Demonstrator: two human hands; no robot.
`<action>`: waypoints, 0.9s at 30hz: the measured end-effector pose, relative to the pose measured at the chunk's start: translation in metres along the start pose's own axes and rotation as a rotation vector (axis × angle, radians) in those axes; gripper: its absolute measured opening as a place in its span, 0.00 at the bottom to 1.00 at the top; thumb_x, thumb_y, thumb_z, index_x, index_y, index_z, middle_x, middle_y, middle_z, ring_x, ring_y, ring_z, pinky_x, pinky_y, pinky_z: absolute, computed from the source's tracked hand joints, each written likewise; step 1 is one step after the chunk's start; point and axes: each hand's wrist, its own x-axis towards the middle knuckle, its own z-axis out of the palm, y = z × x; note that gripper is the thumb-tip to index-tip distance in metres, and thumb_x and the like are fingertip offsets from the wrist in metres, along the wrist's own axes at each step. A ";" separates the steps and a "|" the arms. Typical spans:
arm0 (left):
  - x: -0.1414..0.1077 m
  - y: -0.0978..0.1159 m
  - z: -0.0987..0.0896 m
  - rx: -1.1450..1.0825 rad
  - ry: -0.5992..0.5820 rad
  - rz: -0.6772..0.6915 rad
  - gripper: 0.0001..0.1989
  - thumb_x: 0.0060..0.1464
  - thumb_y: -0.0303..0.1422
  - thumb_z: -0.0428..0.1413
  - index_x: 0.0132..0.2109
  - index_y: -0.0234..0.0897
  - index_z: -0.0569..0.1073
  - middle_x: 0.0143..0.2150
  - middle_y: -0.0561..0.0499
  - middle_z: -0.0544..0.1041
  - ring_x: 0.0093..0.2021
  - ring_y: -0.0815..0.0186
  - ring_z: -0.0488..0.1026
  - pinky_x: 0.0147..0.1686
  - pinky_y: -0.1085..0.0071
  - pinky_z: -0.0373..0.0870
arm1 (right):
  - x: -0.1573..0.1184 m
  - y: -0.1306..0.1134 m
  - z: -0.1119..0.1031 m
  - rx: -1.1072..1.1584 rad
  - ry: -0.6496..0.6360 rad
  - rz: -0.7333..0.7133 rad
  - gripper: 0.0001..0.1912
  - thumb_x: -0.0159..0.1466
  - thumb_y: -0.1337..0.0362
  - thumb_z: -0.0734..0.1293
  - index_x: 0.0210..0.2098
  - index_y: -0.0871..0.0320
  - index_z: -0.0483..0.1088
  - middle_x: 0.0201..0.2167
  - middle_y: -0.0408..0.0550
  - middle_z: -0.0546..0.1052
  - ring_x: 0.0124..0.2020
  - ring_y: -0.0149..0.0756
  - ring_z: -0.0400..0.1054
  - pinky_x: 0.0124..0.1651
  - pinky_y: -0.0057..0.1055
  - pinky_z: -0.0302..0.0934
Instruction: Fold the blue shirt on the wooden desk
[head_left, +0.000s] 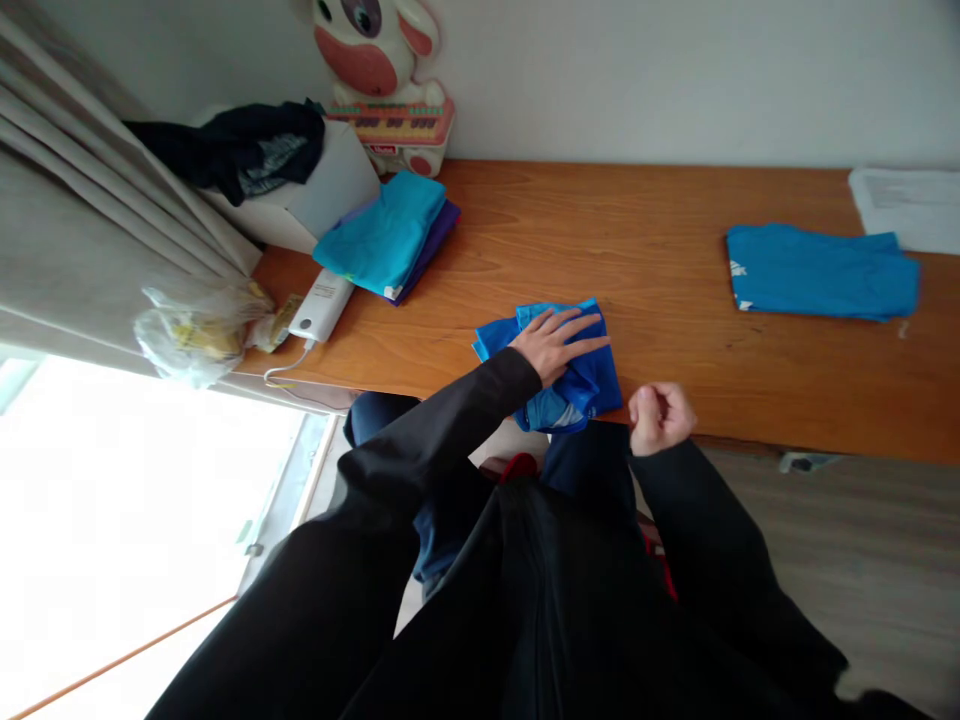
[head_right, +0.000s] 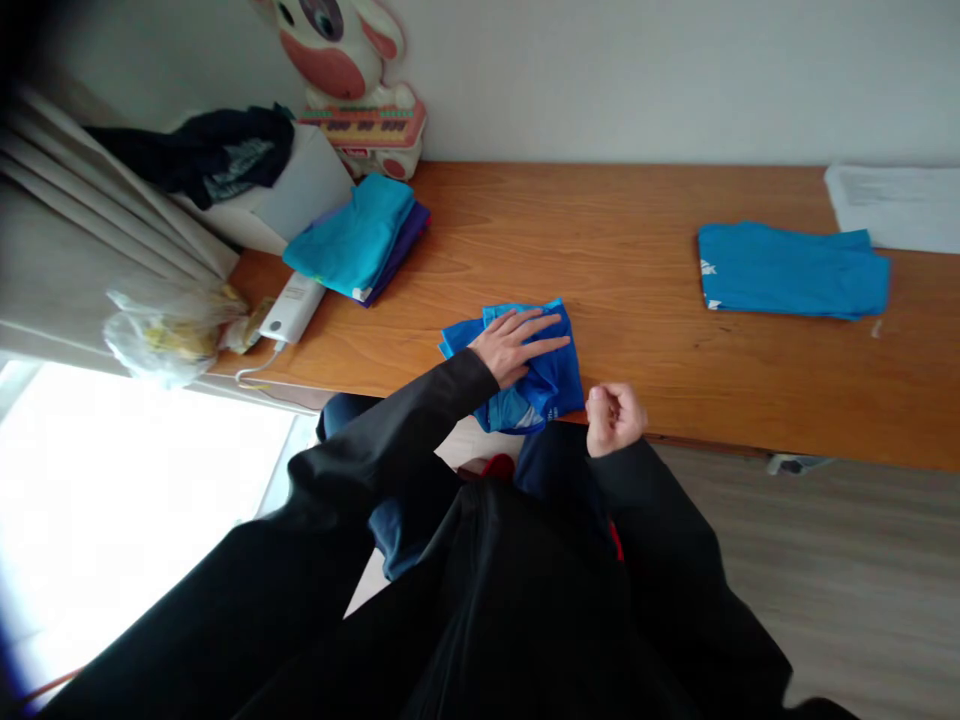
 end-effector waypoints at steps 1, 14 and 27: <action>0.010 -0.003 0.005 -0.006 -0.039 0.098 0.41 0.60 0.16 0.60 0.76 0.49 0.74 0.84 0.46 0.65 0.84 0.44 0.59 0.82 0.35 0.54 | -0.021 -0.003 -0.005 0.014 0.019 0.028 0.23 0.72 0.40 0.72 0.34 0.51 0.70 0.17 0.38 0.69 0.15 0.33 0.61 0.22 0.32 0.55; 0.092 -0.046 -0.002 0.218 -0.071 -0.271 0.20 0.74 0.25 0.46 0.61 0.30 0.80 0.59 0.33 0.84 0.60 0.47 0.82 0.56 0.54 0.76 | -0.127 -0.015 0.029 0.247 -0.609 0.449 0.26 0.75 0.36 0.69 0.37 0.52 0.74 0.26 0.45 0.80 0.24 0.35 0.69 0.29 0.32 0.64; 0.050 -0.023 -0.056 0.209 -0.235 -0.375 0.23 0.80 0.45 0.49 0.58 0.39 0.85 0.61 0.38 0.84 0.59 0.48 0.83 0.50 0.58 0.73 | -0.091 -0.010 0.048 0.349 -0.441 0.454 0.23 0.72 0.38 0.72 0.44 0.52 0.74 0.26 0.46 0.81 0.23 0.36 0.72 0.25 0.32 0.64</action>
